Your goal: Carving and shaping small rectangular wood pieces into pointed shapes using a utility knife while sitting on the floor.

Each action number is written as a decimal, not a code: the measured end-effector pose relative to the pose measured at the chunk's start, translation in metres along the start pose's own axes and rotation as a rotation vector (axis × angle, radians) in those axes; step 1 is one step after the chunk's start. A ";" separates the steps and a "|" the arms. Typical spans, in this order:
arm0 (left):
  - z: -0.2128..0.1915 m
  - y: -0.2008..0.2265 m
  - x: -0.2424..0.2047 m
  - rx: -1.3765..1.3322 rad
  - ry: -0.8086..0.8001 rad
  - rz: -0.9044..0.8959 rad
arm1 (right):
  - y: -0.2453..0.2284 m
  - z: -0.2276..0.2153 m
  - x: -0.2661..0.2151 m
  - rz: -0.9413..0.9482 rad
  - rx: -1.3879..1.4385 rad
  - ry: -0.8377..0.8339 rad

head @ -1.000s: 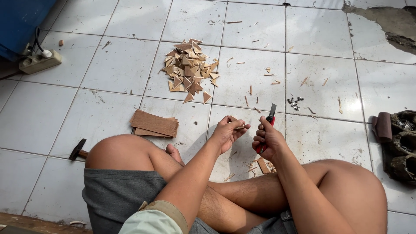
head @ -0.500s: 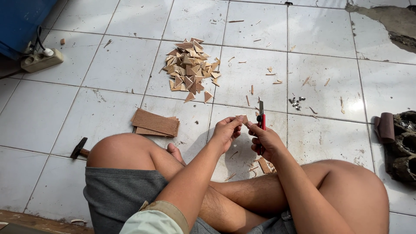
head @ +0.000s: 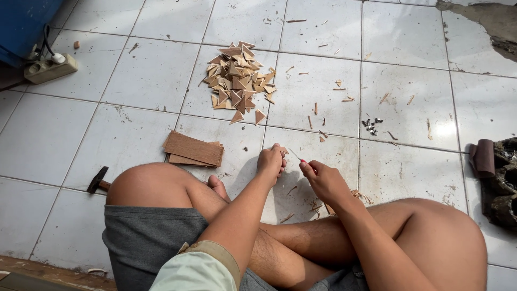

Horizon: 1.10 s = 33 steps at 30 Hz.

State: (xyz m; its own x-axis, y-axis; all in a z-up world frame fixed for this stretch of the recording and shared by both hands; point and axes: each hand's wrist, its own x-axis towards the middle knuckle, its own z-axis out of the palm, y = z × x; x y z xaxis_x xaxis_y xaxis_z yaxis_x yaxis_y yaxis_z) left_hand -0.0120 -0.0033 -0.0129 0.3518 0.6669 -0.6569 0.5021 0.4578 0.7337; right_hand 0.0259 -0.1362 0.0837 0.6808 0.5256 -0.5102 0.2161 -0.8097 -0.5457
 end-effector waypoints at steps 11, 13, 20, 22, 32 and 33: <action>-0.002 0.007 0.000 0.057 0.065 0.017 | -0.012 -0.002 -0.011 -0.070 -0.204 0.012; 0.000 0.004 0.004 0.064 0.069 0.015 | -0.012 -0.001 -0.011 -0.075 -0.241 0.012; 0.004 -0.003 0.015 0.104 0.112 -0.007 | -0.013 0.007 -0.002 -0.121 -0.287 0.028; 0.005 -0.004 0.020 0.093 0.117 -0.010 | -0.014 0.007 0.001 -0.133 -0.279 0.030; 0.009 -0.015 0.033 0.155 0.109 0.016 | -0.025 0.009 0.005 -0.134 -0.271 0.026; 0.007 -0.014 0.033 0.124 0.099 0.018 | -0.028 0.008 0.005 -0.116 -0.271 0.014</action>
State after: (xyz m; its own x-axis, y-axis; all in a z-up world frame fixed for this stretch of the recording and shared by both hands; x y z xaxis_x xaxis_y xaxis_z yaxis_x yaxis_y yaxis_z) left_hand -0.0018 0.0078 -0.0460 0.2846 0.7318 -0.6192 0.5921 0.3738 0.7139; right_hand 0.0176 -0.1085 0.0911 0.6495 0.6166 -0.4449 0.4706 -0.7856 -0.4018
